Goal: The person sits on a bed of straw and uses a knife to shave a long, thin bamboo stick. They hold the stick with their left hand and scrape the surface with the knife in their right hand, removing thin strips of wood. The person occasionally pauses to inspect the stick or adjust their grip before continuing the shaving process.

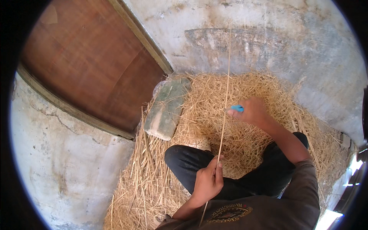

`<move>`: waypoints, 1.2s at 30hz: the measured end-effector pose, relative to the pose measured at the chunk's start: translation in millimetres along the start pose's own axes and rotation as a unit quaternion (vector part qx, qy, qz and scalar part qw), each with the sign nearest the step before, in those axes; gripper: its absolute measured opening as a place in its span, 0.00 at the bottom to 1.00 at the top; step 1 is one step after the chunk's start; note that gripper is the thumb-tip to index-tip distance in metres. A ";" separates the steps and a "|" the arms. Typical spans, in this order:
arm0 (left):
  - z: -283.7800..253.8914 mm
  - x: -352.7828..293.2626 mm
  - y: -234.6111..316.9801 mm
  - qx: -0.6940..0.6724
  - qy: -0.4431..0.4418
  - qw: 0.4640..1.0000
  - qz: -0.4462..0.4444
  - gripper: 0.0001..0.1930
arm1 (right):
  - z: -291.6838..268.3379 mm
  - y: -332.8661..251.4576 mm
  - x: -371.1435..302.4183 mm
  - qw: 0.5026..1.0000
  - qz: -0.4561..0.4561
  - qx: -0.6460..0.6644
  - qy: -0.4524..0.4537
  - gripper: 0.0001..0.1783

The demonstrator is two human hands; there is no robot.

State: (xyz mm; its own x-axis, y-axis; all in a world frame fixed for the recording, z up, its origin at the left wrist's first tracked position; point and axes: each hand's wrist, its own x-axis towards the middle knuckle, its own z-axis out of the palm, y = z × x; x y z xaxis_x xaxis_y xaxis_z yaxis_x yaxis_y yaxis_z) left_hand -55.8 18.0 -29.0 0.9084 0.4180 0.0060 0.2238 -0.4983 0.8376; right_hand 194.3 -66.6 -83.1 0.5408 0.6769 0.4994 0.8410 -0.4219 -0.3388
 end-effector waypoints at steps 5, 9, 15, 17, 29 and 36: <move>-1.9 -6.6 -9.5 -0.020 0.001 1.000 0.011 0.13 | -9.3 -43.4 -22.0 0.993 -0.110 0.036 -0.022 0.37; -6.4 -8.1 -3.3 -0.011 -0.006 1.000 0.027 0.13 | -19.4 -27.1 -7.9 0.993 -0.111 -0.015 -0.045 0.40; -14.9 -27.1 -5.5 -0.004 -0.042 0.999 -0.017 0.13 | -15.3 17.2 11.9 0.994 -0.078 -0.074 0.006 0.41; -16.0 -28.9 -2.9 -0.001 -0.051 0.998 -0.031 0.13 | -13.5 17.2 13.2 0.992 -0.107 -0.058 0.020 0.41; -22.0 -70.5 -39.9 -0.048 -0.182 0.982 -0.027 0.16 | -58.4 132.6 54.7 0.962 0.218 -0.166 -0.011 0.39; -29.6 -95.8 -54.2 -0.047 -0.208 0.977 0.000 0.15 | -85.5 170.0 72.3 0.947 0.242 -0.212 0.014 0.42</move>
State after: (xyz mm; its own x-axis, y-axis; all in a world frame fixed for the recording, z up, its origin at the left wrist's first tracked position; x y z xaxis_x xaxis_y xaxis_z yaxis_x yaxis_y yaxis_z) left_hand -165.4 27.5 -58.8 0.9777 0.0642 -0.2001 0.2084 -0.4181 0.8842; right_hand 378.0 -141.0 -36.4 0.8605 0.3281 0.3897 0.4222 -0.8874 -0.1850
